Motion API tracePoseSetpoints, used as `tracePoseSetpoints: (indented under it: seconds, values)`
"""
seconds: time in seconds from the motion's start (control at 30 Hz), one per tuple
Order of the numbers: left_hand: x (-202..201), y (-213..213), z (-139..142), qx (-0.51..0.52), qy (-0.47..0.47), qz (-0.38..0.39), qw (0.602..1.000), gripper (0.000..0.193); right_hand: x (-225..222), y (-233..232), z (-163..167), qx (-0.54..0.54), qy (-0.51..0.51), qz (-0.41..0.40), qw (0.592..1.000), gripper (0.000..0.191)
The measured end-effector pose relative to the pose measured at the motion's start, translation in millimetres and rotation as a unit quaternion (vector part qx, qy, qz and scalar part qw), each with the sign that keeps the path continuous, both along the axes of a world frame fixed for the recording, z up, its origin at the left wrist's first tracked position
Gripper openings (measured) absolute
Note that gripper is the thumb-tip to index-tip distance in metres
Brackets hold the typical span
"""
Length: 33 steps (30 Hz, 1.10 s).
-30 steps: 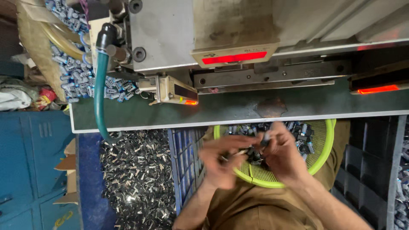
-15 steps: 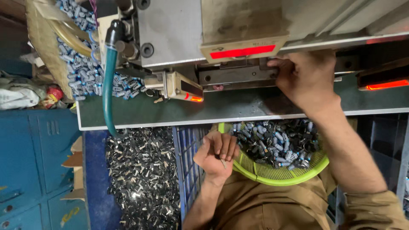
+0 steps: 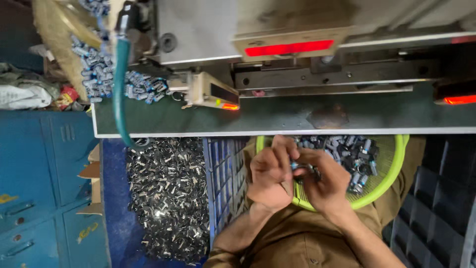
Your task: The person repeatedly picks small cylindrical components from a green basket, inserts them into a machine slot, and retrieves the assembled keychains. The finished keychains are placed into a large blue bin. The process is continuous and repetitive throughout the clip.
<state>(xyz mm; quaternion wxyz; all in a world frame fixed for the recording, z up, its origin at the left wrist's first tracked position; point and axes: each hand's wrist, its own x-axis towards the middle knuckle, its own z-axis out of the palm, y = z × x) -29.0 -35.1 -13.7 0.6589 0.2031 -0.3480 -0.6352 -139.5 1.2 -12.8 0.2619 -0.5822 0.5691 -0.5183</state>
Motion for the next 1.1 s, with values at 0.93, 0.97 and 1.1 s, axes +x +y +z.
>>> tracePoseSetpoints:
  seconds: [0.93,0.97,1.1]
  values:
    - [63,-3,-10,-0.147,-0.517,-0.187,0.822,0.024,-70,-92,54,-0.107,0.079,-0.002,0.991,0.019]
    - [51,1,-19,-0.196,-0.615,-0.137,0.751,0.024,-79,-114,60,-0.256,0.263,0.028,0.93,0.024]
    - [24,4,-55,-0.211,-0.732,-0.045,0.646,0.025,-81,-140,43,-0.222,0.222,-0.047,0.948,0.02]
